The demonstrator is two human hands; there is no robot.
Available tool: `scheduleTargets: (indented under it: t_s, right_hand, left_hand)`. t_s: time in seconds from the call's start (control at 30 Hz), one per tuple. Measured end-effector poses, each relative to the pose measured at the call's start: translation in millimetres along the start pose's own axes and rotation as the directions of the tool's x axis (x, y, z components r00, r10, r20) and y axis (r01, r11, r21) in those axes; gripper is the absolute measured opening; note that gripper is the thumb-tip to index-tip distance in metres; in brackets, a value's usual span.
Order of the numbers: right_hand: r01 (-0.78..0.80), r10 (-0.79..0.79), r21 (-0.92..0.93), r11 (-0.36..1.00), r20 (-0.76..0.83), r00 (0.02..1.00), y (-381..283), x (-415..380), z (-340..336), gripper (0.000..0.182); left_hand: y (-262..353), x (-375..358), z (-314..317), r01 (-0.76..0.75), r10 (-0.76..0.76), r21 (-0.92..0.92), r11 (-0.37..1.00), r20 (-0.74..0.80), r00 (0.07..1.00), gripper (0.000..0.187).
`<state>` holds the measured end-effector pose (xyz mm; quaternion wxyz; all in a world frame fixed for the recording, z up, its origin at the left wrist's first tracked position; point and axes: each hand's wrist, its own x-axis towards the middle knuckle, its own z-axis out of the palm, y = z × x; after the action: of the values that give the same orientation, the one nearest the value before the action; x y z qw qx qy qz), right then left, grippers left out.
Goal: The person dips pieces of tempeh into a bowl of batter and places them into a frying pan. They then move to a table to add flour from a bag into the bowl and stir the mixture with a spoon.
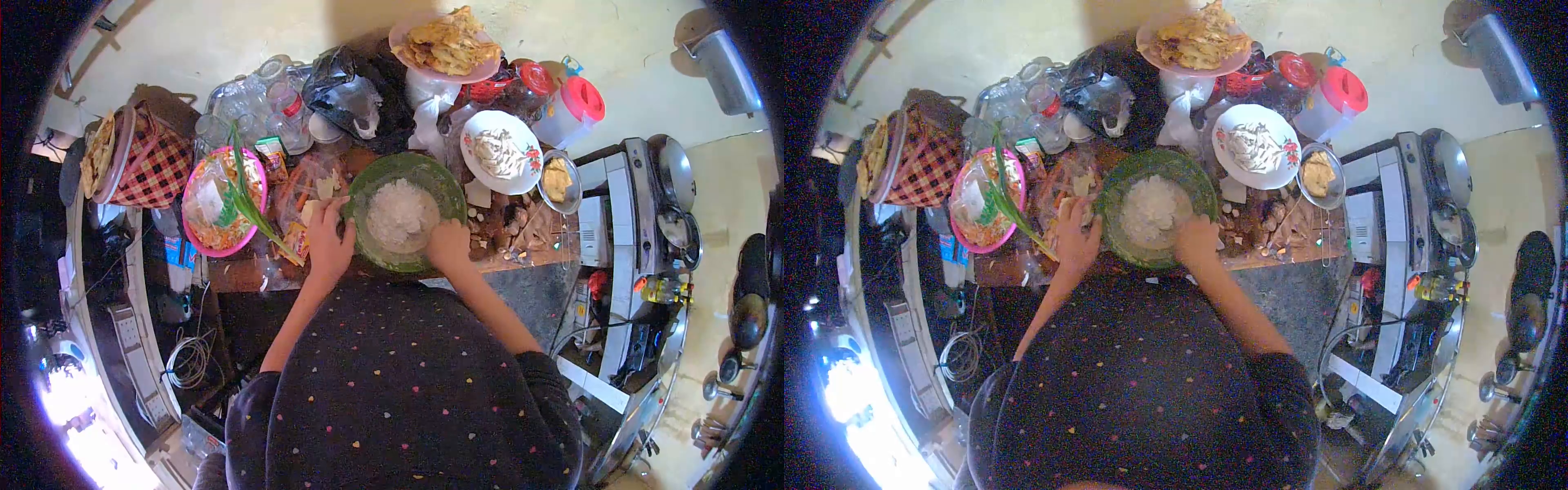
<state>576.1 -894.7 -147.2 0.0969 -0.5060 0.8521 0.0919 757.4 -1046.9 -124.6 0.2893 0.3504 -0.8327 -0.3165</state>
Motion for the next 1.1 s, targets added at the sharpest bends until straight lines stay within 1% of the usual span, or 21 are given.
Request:
scheduleTargets:
  t_s: [0.1, 0.2, 0.3, 0.37, 0.4, 0.5, 0.53, 0.6, 0.7, 0.73, 0.8, 0.83, 0.93, 1.0, 1.03, 1.07, 1.1]
  right_hand:
    - [-0.201, 0.173, 0.189, 0.961, 0.156, 0.973, 3.4, 2.1, -20.0, 0.017]
    - [-0.256, 0.25, 0.224, 0.94, 0.057, 0.967, 10.4, -0.3, -35.0, 0.016]
    - [-0.165, 0.191, 0.231, 0.959, -0.095, 0.977, 15.3, 16.6, -24.8, 0.02]
    - [-0.054, 0.098, 0.28, 0.958, -0.144, 0.985, 17.1, 37.5, 9.4, 0.017]
    - [0.002, 0.052, 0.302, 0.953, -0.171, 0.984, 13.8, 42.0, 10.5, 0.017]
    - [0.036, -0.016, 0.329, 0.944, -0.061, 0.998, 9.6, 33.4, 6.8, 0.018]
    - [0.003, 0.013, 0.303, 0.953, -0.052, 0.999, 9.8, 27.7, -1.6, 0.018]
    - [-0.06, 0.071, 0.248, 0.967, -0.035, 0.997, 17.4, 17.7, -16.1, 0.018]
    - [-0.107, 0.149, 0.332, 0.937, -0.102, 0.984, 29.1, 31.9, -1.9, 0.024]
    - [-0.07, 0.098, 0.346, 0.935, -0.065, 0.993, 26.1, 35.9, 2.1, 0.024]
    - [0.003, -0.006, 0.379, 0.925, 0.007, 1.0, 15.6, 42.5, 6.1, 0.025]
    - [-0.001, -0.004, 0.385, 0.923, 0.01, 1.0, 14.1, 39.0, 5.1, 0.025]
    - [-0.014, 0.015, 0.409, 0.913, 0.0, 1.0, 13.4, 17.1, -11.6, 0.025]
    - [-0.023, 0.043, 0.438, 0.899, -0.037, 0.998, 16.7, 4.5, -32.2, 0.025]
    - [-0.001, 0.008, 0.446, 0.895, -0.014, 1.0, 14.7, 1.2, -29.5, 0.025]
    - [0.02, -0.027, 0.455, 0.89, 0.007, 1.0, 12.1, -1.2, -24.4, 0.025]
    - [0.04, -0.059, 0.464, 0.885, 0.027, 0.998, 10.4, -1.1, -19.1, 0.025]
  left_hand:
    - [-2.8, -0.8, 3.3, -0.005, 0.005, -0.005, 1.0, 0.001, 1.0, 0.037]
    - [-9.1, -3.4, 5.7, -0.008, 0.008, -0.006, 1.0, 0.002, 1.0, 0.036]
    - [-14.8, -7.6, 11.7, 0.009, -0.009, -0.007, 1.0, 0.01, 1.0, 0.037]
    - [-15.4, -9.6, 13.2, 0.019, -0.019, -0.022, 1.0, 0.025, 1.0, 0.037]
    - [-14.9, -9.6, 13.4, 0.019, -0.018, -0.037, 0.999, 0.035, 0.999, 0.038]
    - [-15.6, -10.4, 12.6, 0.026, -0.025, -0.054, 0.998, 0.029, 0.999, 0.039]
    - [-16.0, -11.4, 12.8, 0.031, -0.03, -0.056, 0.998, 0.021, 0.999, 0.039]
    - [-19.1, -13.2, 13.8, 0.091, -0.089, -0.096, 0.991, 0.028, 0.996, 0.04]
    - [-26.3, -19.0, 22.8, 0.14, -0.141, -0.11, 0.984, 0.001, 0.99, 0.04]
    - [-29.3, -21.0, 26.6, 0.148, -0.151, -0.106, 0.983, -0.015, 0.989, 0.04]
    - [-33.2, -23.3, 31.8, 0.172, -0.173, -0.14, 0.975, 0.009, 0.985, 0.041]
    - [-34.9, -23.8, 32.7, 0.185, -0.184, -0.155, 0.971, 0.022, 0.983, 0.042]
    - [-41.0, -24.3, 32.6, 0.161, -0.158, -0.072, 0.984, 0.053, 0.986, 0.045]
    - [-54.2, -25.0, 38.2, 0.012, -0.012, 0.062, 0.998, 0.004, 1.0, 0.046]
    - [-58.6, -24.7, 39.2, -0.063, 0.065, 0.134, 0.989, -0.013, 0.998, 0.047]
    - [-60.6, -28.1, 40.4, 0.03, -0.03, 0.031, 0.999, 0.019, 0.999, 0.046]
    - [-44.6, -25.3, 32.3, 0.124, -0.12, -0.069, 0.99, 0.061, 0.991, 0.046]
